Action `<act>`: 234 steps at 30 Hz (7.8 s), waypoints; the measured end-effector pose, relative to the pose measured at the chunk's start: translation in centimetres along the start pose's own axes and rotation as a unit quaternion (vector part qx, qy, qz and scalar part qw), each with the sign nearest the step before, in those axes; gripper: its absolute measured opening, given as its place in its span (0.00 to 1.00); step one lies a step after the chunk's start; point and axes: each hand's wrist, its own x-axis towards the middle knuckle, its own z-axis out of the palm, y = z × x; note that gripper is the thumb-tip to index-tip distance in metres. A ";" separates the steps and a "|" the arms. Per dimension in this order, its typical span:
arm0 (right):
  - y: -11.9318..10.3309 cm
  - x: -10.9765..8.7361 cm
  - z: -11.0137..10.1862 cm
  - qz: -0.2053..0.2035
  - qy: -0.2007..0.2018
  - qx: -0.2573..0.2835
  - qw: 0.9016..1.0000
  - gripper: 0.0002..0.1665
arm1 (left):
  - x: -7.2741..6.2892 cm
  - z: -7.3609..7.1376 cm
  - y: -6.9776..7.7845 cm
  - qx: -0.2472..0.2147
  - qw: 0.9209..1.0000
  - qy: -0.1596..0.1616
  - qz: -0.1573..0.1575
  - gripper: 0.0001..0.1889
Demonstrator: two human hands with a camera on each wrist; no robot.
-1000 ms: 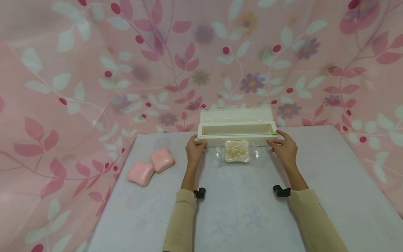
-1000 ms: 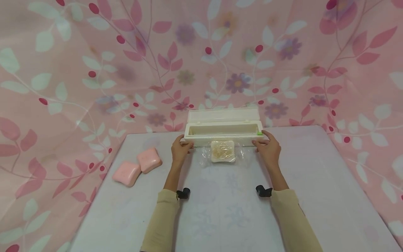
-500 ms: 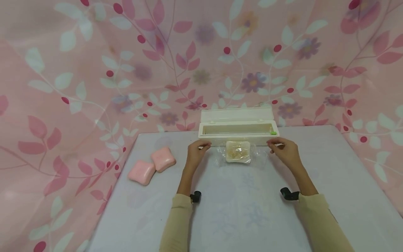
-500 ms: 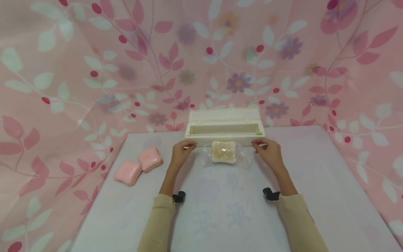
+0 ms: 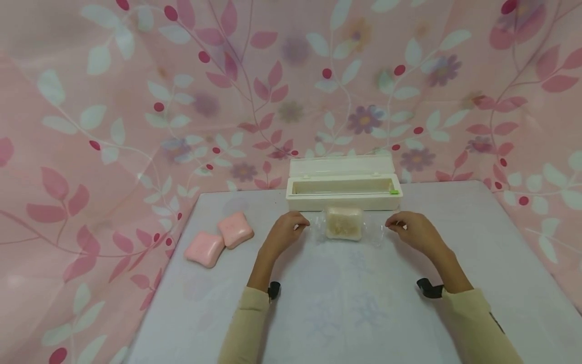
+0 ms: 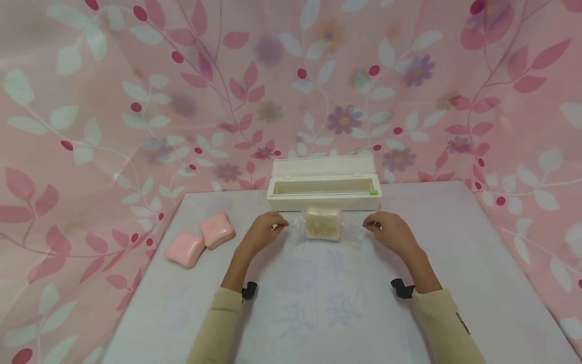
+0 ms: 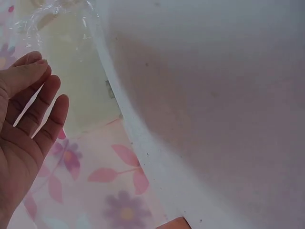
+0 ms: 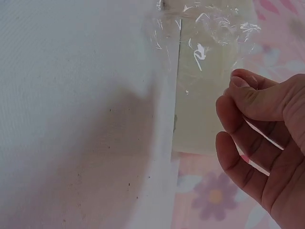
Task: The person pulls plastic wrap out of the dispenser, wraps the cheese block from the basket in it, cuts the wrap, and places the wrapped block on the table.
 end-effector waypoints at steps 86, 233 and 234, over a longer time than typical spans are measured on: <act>-11.0 -10.9 8.6 0.340 -0.252 0.593 0.685 0.09 | 3.6 3.2 8.5 -0.193 0.954 -0.195 -0.120 0.11; -8.7 -7.9 1.3 -0.051 -0.006 0.057 0.997 0.09 | -4.9 7.3 18.2 0.280 0.952 -0.077 -0.095 0.27; -8.7 -7.9 1.4 -0.049 -0.011 0.058 0.997 0.09 | -4.8 7.5 18.2 0.302 0.945 -0.082 -0.096 0.29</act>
